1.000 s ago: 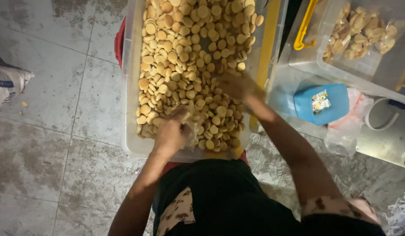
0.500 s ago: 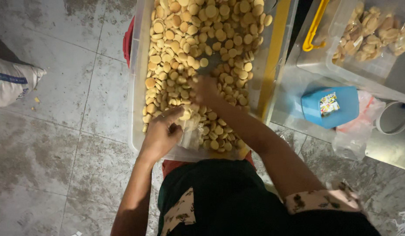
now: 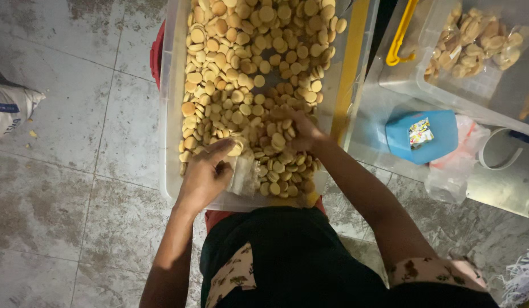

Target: The person picks up handfuls of small round cookies from a large plastic bin and places them into small plastic bags.

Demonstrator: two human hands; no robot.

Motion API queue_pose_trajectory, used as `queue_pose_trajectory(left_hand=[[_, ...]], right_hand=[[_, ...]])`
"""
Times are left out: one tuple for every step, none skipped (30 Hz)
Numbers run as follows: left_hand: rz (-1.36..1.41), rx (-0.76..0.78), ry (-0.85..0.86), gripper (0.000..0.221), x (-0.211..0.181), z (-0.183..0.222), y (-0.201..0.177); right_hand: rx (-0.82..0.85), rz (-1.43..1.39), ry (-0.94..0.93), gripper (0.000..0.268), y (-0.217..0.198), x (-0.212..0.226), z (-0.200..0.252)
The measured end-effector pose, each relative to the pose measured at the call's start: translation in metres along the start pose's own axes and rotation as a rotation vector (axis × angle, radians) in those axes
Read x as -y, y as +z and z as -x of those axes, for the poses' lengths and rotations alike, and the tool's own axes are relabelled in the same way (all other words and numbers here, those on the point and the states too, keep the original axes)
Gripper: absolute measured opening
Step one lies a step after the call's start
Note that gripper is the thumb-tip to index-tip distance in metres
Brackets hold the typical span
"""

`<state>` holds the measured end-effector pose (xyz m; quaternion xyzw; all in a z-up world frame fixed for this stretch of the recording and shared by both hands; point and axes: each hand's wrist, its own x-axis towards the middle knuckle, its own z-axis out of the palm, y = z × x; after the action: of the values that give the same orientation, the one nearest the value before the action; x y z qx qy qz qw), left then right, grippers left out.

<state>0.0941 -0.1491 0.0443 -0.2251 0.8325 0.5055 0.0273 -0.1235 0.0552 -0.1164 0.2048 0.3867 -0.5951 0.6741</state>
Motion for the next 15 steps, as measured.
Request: queue_pose_trajectory(left_hand=[[0.01, 0.016, -0.045, 0.049, -0.001, 0.0, 0.0], [0.018, -0.002, 0.007, 0.049, -0.001, -0.001, 0.0], [0.027, -0.02, 0.06, 0.05, -0.001, -0.002, 0.0], [0.035, -0.04, 0.111, 0.05, -0.001, -0.002, -0.001], [0.011, -0.033, 0.094, 0.049, -0.001, -0.002, -0.001], [-0.014, -0.026, 0.079, 0.048, 0.0, -0.003, -0.001], [-0.039, -0.019, 0.064, 0.047, 0.0, -0.002, -0.001], [-0.03, -0.011, 0.049, 0.047, 0.001, -0.002, 0.0], [-0.022, -0.003, 0.035, 0.046, 0.001, -0.002, 0.001], [-0.014, 0.004, 0.02, 0.046, 0.002, -0.002, 0.001], [-0.015, -0.005, 0.041, 0.046, 0.003, -0.001, 0.002], [-0.017, -0.015, 0.064, 0.046, 0.003, -0.002, 0.003], [-0.019, -0.024, 0.087, 0.046, 0.004, -0.002, 0.004], [-0.029, -0.039, 0.126, 0.046, 0.005, -0.002, 0.005], [-0.039, -0.054, 0.165, 0.046, 0.006, -0.002, 0.006]], right_hand=[[0.019, -0.045, 0.014, 0.075, -0.003, -0.003, 0.001], [0.074, -0.116, 0.03, 0.075, -0.005, -0.006, 0.003], [0.091, -0.105, 0.02, 0.074, -0.007, -0.007, 0.006], [0.11, -0.093, 0.011, 0.073, -0.008, -0.008, 0.009], [0.129, -0.08, 0.002, 0.072, -0.009, -0.009, 0.012], [0.144, -0.03, -0.022, 0.068, -0.01, -0.01, 0.015], [0.159, 0.02, -0.047, 0.065, -0.01, -0.011, 0.018], [0.172, 0.07, -0.073, 0.063, -0.01, -0.012, 0.022], [0.091, 0.146, -0.071, 0.062, -0.01, -0.013, 0.024], [0.01, 0.222, -0.068, 0.061, -0.009, -0.014, 0.026], [-0.071, 0.298, -0.065, 0.06, -0.008, -0.014, 0.027], [-0.117, 0.273, -0.062, 0.057, -0.008, -0.015, 0.027], [-0.163, 0.248, -0.06, 0.054, -0.007, -0.015, 0.026], [-0.208, 0.225, -0.056, 0.051, -0.007, -0.015, 0.026], [-0.243, 0.191, -0.041, 0.051, -0.007, -0.015, 0.026]])
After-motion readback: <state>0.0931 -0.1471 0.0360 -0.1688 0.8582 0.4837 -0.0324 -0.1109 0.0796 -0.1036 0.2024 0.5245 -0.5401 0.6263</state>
